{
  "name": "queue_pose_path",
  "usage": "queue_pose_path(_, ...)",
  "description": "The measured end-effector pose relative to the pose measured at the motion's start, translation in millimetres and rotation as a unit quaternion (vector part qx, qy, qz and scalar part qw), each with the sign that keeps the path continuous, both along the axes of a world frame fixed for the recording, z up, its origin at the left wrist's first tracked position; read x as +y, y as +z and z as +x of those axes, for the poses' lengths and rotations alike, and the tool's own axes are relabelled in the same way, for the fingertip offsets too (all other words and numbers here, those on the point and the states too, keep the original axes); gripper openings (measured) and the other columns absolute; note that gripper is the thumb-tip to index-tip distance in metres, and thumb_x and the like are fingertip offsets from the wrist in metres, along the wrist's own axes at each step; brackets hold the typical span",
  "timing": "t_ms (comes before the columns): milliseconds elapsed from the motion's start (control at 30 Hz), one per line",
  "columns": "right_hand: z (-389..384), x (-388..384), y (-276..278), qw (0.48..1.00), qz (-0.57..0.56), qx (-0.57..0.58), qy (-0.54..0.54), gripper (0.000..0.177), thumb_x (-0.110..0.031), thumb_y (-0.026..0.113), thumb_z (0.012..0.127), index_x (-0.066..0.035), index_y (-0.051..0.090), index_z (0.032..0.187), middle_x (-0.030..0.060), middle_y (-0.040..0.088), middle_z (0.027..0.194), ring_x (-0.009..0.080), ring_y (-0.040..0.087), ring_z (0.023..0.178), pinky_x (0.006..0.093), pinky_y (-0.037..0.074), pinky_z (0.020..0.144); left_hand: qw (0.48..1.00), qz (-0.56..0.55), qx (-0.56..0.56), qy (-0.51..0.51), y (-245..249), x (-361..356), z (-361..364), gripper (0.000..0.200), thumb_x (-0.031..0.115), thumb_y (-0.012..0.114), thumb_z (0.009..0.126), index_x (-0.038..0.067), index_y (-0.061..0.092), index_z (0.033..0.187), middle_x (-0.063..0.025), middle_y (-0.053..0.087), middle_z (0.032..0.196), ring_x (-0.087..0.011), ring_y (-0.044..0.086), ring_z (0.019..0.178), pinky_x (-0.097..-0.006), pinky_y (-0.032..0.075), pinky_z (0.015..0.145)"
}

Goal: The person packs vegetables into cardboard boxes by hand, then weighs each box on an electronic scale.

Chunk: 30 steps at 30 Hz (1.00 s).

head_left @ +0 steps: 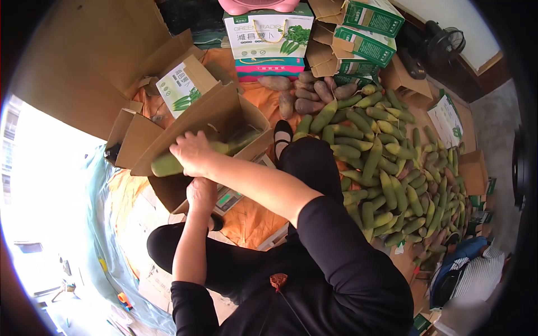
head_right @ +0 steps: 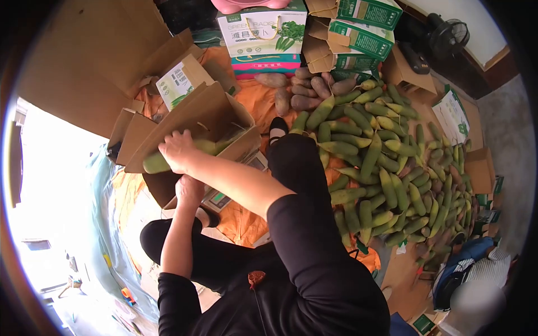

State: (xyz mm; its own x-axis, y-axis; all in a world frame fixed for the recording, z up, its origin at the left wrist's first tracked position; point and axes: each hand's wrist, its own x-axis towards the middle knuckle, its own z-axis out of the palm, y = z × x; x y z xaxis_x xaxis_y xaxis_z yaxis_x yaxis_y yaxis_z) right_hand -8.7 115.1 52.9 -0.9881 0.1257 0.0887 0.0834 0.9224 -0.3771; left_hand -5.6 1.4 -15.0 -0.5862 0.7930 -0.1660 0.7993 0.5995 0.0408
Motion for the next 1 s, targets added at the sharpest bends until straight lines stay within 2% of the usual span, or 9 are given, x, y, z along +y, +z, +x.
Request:
queue_pose_path(133,-24,23,-31,0.971,-0.155,-0.179,0.036,0.032,-0.03,0.071,0.075,-0.006,0.069,0.096,0.0128,0.067,0.1,0.0294,0.063,0.097,0.0434,0.049,0.084,0.997,0.072,-0.02,0.006,11,1,10,0.01,0.015,0.058,0.083,0.006,0.056,0.086,-0.0154,0.064,0.08,-0.0323,0.065,0.077,-0.0421,0.052,0.067)
queue_pose_path(267,-22,96,-71,0.947,0.022,-0.32,-0.004,0.031,-0.024,0.07,0.073,-0.005,0.07,0.098,0.0144,0.066,0.105,0.0287,0.063,0.098,0.04,0.051,0.083,0.996,0.063,-0.065,0.024,9,1,4,0.016,0.017,0.061,0.08,0.006,0.051,0.084,-0.016,0.063,0.079,-0.0349,0.062,0.078,-0.0462,0.049,0.067)
queue_pose_path(333,-17,118,-73,0.906,0.057,-0.419,0.024,0.039,-0.018,0.069,0.076,-0.014,0.065,0.114,0.0089,0.06,0.122,0.0266,0.057,0.112,0.0437,0.045,0.091,0.996,0.058,-0.06,0.022,10,1,5,0.011,0.012,0.059,0.079,0.006,0.051,0.083,-0.0144,0.062,0.079,-0.0325,0.063,0.078,-0.0436,0.05,0.067)
queue_pose_path(600,-14,118,-113,0.888,0.125,-0.441,0.047,0.046,-0.018,0.079,0.062,-0.012,0.069,0.106,0.0071,0.063,0.117,0.0224,0.058,0.111,0.0432,0.048,0.085,0.996,0.038,-0.069,0.036,20,8,2,0.011,0.011,0.06,0.079,0.007,0.052,0.084,-0.0125,0.063,0.083,-0.0307,0.062,0.084,-0.0423,0.051,0.069)
queue_pose_path(700,-10,114,-103,0.922,0.151,-0.356,0.024,0.036,-0.023,0.07,0.071,-0.015,0.07,0.106,0.006,0.064,0.115,0.0226,0.058,0.11,0.0424,0.048,0.084,0.996,0.056,-0.066,0.035,19,9,1,0.013,0.014,0.062,0.079,0.006,0.053,0.084,-0.0146,0.063,0.082,-0.033,0.063,0.079,-0.0436,0.051,0.067)
queue_pose_path(800,-25,110,-135,0.935,0.22,-0.275,-0.042,0.027,-0.024,0.07,0.072,-0.022,0.072,0.099,-0.0088,0.065,0.111,0.0121,0.058,0.107,0.0265,0.046,0.085,0.996,0.058,-0.062,0.042,19,8,1,0.014,0.015,0.063,0.079,0.005,0.053,0.084,-0.0167,0.063,0.081,-0.0357,0.062,0.077,-0.0451,0.05,0.066)
queue_pose_path(867,-14,105,-91,0.923,0.194,-0.333,0.018,0.024,-0.026,0.067,0.074,-0.023,0.072,0.097,-0.0047,0.067,0.108,0.0128,0.054,0.11,0.0336,0.041,0.083,0.995,0.077,-0.056,0.031,19,9,2,0.015,0.013,0.064,0.078,0.005,0.053,0.084,-0.017,0.063,0.081,-0.0356,0.062,0.076,-0.0448,0.05,0.065)
queue_pose_path(933,-8,96,-111,0.977,0.187,-0.099,-0.026,0.018,-0.019,0.06,0.077,-0.021,0.069,0.092,-0.0032,0.065,0.097,0.0191,0.055,0.102,0.0385,0.038,0.079,0.995,0.075,-0.059,0.027,21,9,3,0.016,0.012,0.065,0.077,0.005,0.052,0.083,-0.0174,0.063,0.081,-0.0361,0.062,0.076,-0.0444,0.049,0.065)
queue_pose_path(1000,-5,85,-89,0.989,0.111,-0.068,-0.07,0.015,-0.02,0.057,0.08,-0.017,0.067,0.092,-0.0054,0.064,0.098,0.0195,0.054,0.102,0.039,0.039,0.08,0.996,0.069,-0.046,0.029,22,10,2,0.016,0.013,0.065,0.078,0.004,0.052,0.084,-0.0184,0.062,0.081,-0.0368,0.062,0.076,-0.0443,0.049,0.064)
